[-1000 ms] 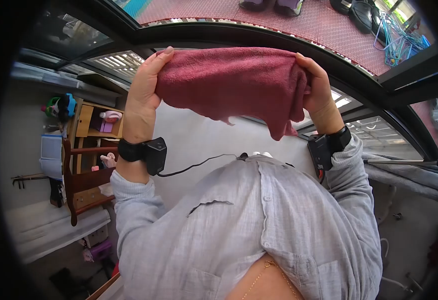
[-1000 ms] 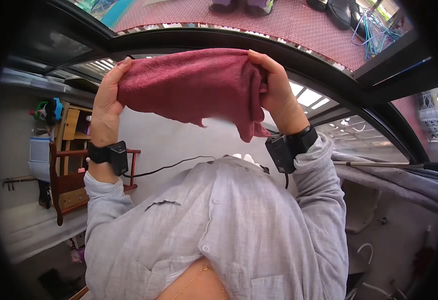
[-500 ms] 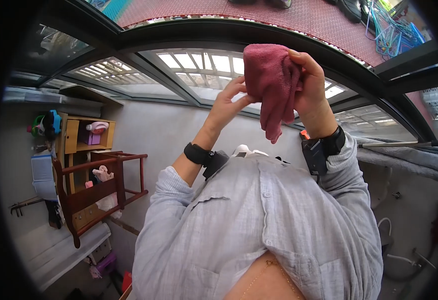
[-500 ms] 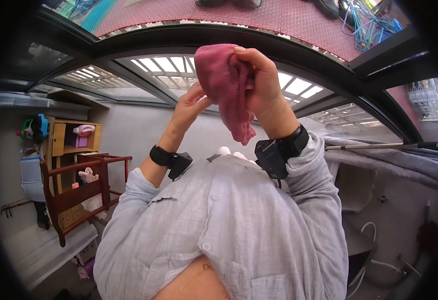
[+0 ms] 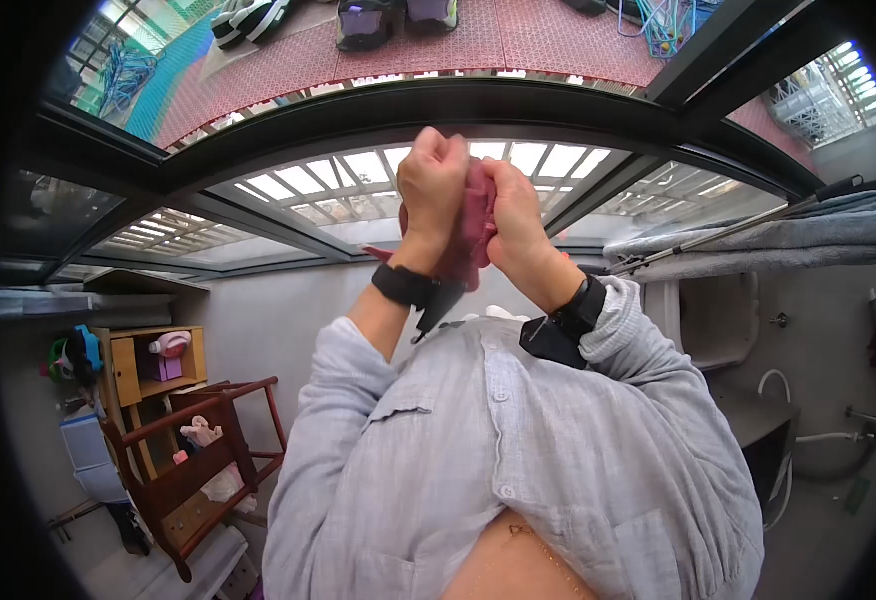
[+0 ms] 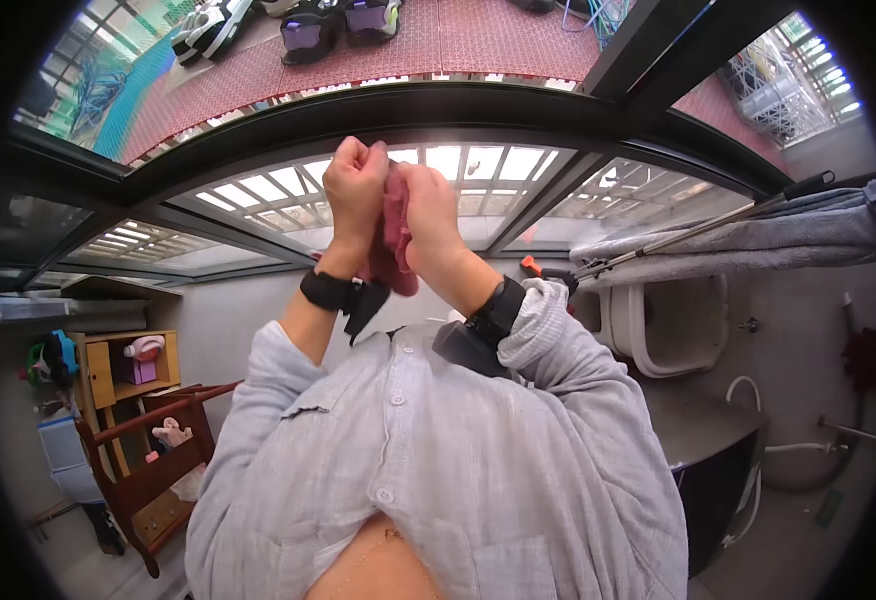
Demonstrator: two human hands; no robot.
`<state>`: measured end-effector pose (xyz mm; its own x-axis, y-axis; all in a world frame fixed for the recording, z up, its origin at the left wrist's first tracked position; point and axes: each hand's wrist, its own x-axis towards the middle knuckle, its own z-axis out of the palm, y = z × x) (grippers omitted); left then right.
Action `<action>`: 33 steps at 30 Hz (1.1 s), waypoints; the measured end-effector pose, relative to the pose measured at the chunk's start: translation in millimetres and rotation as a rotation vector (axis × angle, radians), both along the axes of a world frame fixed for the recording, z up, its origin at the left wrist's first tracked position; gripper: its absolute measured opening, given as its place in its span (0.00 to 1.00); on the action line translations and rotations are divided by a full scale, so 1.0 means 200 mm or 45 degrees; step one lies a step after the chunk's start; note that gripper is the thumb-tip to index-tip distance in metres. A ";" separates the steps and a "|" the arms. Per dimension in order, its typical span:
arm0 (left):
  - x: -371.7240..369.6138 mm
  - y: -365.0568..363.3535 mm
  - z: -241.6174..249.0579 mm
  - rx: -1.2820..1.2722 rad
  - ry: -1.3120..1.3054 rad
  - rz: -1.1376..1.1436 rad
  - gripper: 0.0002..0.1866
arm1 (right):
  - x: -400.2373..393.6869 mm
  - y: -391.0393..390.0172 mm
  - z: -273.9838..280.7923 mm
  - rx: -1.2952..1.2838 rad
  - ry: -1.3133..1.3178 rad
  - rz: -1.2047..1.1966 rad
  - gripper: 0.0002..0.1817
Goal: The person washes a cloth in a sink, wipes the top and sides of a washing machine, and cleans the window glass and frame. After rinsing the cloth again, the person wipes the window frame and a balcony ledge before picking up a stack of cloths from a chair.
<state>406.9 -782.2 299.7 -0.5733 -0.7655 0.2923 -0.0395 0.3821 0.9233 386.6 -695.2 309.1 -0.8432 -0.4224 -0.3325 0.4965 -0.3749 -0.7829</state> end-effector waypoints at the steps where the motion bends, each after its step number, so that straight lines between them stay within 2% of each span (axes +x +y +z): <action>1: 0.00 0.00 -0.02 -0.035 -0.019 0.010 0.15 | -0.01 0.01 -0.03 -0.009 -0.039 0.018 0.10; 3: 0.03 0.11 0.04 -0.107 0.044 0.012 0.15 | -0.11 0.01 -0.07 -0.058 -0.094 0.034 0.10; 4: 0.04 0.18 0.05 -0.090 0.056 -0.040 0.12 | -0.10 0.05 0.09 -0.156 -0.290 0.149 0.12; 5: 0.05 0.24 0.04 -0.295 0.145 -0.120 0.14 | -0.21 0.04 -0.05 0.029 -0.171 0.154 0.14; 7: 0.04 0.24 -0.01 -0.380 0.233 -0.253 0.12 | -0.34 0.13 -0.21 -0.656 -0.388 0.651 0.15; 9: -0.06 0.07 0.01 0.193 0.218 -0.032 0.14 | -0.23 0.09 0.01 -0.525 -0.403 0.326 0.16; 10: -0.08 -0.02 -0.01 0.785 0.508 -0.193 0.12 | -0.21 0.10 0.04 -0.423 -0.381 0.349 0.18; 11: -0.07 -0.08 -0.04 0.740 0.537 -0.326 0.09 | -0.23 0.10 0.06 -0.494 -0.392 0.379 0.18; 13: -0.05 -0.10 -0.07 0.870 0.672 -0.534 0.07 | -0.29 0.13 0.08 -0.641 -0.419 0.427 0.18; 15: 0.01 -0.07 0.01 1.112 0.643 -0.676 0.20 | -0.35 0.16 0.12 -0.687 -0.327 0.446 0.19; 16: 0.04 -0.06 0.03 1.235 0.623 -0.751 0.27 | -0.38 0.18 0.13 -0.719 -0.312 0.466 0.19; 20: 0.09 0.00 -0.11 0.884 0.279 -1.115 0.53 | -0.42 0.20 0.12 -0.811 -0.278 0.530 0.18; 21: 0.09 0.03 -0.14 0.822 0.203 -1.175 0.48 | -0.41 0.20 0.13 -0.804 -0.275 0.524 0.17; 23: 0.12 0.03 -0.03 0.768 -0.609 -1.143 0.38 | -0.38 0.19 0.16 -0.675 -0.234 0.465 0.13; 24: 0.14 0.04 -0.04 0.914 -0.374 -1.102 0.35 | -0.36 0.19 0.19 -0.608 -0.201 0.427 0.11; 25: 0.15 0.04 -0.07 1.052 -0.133 -1.062 0.33 | -0.35 0.20 0.23 -0.479 -0.098 0.485 0.08; 26: 0.15 0.04 -0.11 1.183 0.109 -1.020 0.30 | -0.38 0.23 0.27 -0.204 0.289 0.637 0.09; 28: 0.19 0.02 -0.11 1.276 0.290 -0.921 0.26 | -0.42 0.29 0.34 0.338 1.096 0.684 0.14; 29: 0.22 0.00 -0.08 1.282 0.345 -0.881 0.25 | -0.45 0.32 0.38 0.579 1.808 0.279 0.17; 30: 0.25 -0.04 -0.11 1.301 0.404 -0.832 0.24 | -0.52 0.38 0.44 0.752 2.286 -0.250 0.15; 32: 0.31 -0.08 -0.12 1.356 0.489 -0.686 0.24 | -0.71 0.51 0.53 0.928 2.406 -0.970 0.13; 33: 0.33 -0.09 -0.10 1.354 0.491 -0.660 0.24 | -0.80 0.59 0.60 1.066 2.435 -1.216 0.16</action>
<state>473.4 -801.1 279.6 -0.8930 -0.4344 -0.1174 0.2348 -0.6724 0.7019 226.3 -577.6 429.0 -0.0955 -0.0887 0.9915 -0.8160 0.5774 -0.0270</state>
